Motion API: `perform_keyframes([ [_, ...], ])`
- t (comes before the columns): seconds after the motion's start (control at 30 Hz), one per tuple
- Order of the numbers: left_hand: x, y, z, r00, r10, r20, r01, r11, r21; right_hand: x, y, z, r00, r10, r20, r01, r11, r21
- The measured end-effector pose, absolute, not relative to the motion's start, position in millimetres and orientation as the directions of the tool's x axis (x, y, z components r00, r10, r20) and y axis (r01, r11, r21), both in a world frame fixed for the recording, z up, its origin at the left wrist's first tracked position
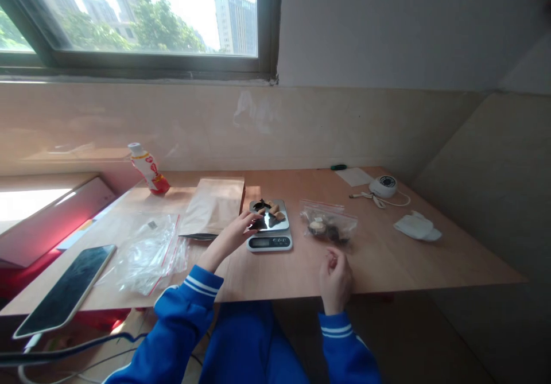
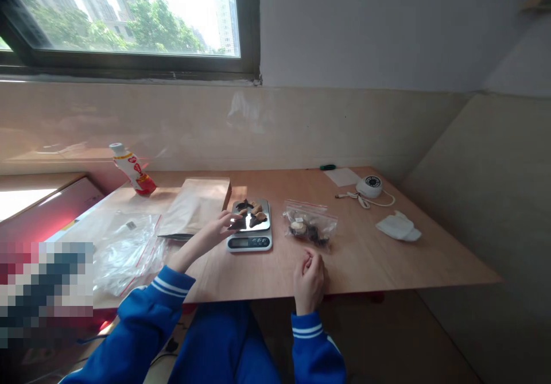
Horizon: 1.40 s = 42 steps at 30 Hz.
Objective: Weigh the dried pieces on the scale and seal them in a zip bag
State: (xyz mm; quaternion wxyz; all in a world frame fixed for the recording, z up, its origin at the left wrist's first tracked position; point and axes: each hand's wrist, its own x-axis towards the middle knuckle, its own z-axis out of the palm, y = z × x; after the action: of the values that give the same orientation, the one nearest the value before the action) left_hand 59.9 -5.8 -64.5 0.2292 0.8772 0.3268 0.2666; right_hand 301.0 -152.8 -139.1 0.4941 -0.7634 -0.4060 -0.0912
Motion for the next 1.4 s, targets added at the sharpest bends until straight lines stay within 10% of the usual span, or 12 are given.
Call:
perform_keyframes([
  [0.63,57.3,-10.2,-71.1,0.589,0.663,0.462,0.608,-0.74,0.288,300.4,-153.9,-136.5,0.58,0.524,0.623,0.782,-0.143,-0.607],
  [0.93,-11.8,-48.4,-98.3,-0.124,0.841,0.527,0.761,-0.26,0.594,299.2,-154.3,-134.0,0.595,0.513,0.619,0.769,-0.138,-0.624],
  [1.4,-19.5,-24.8,-130.8,0.313,0.895,0.318,0.889,-0.394,0.233,300.0,-155.1,-133.2,0.582,0.531,0.616,0.776,-0.135,-0.617],
])
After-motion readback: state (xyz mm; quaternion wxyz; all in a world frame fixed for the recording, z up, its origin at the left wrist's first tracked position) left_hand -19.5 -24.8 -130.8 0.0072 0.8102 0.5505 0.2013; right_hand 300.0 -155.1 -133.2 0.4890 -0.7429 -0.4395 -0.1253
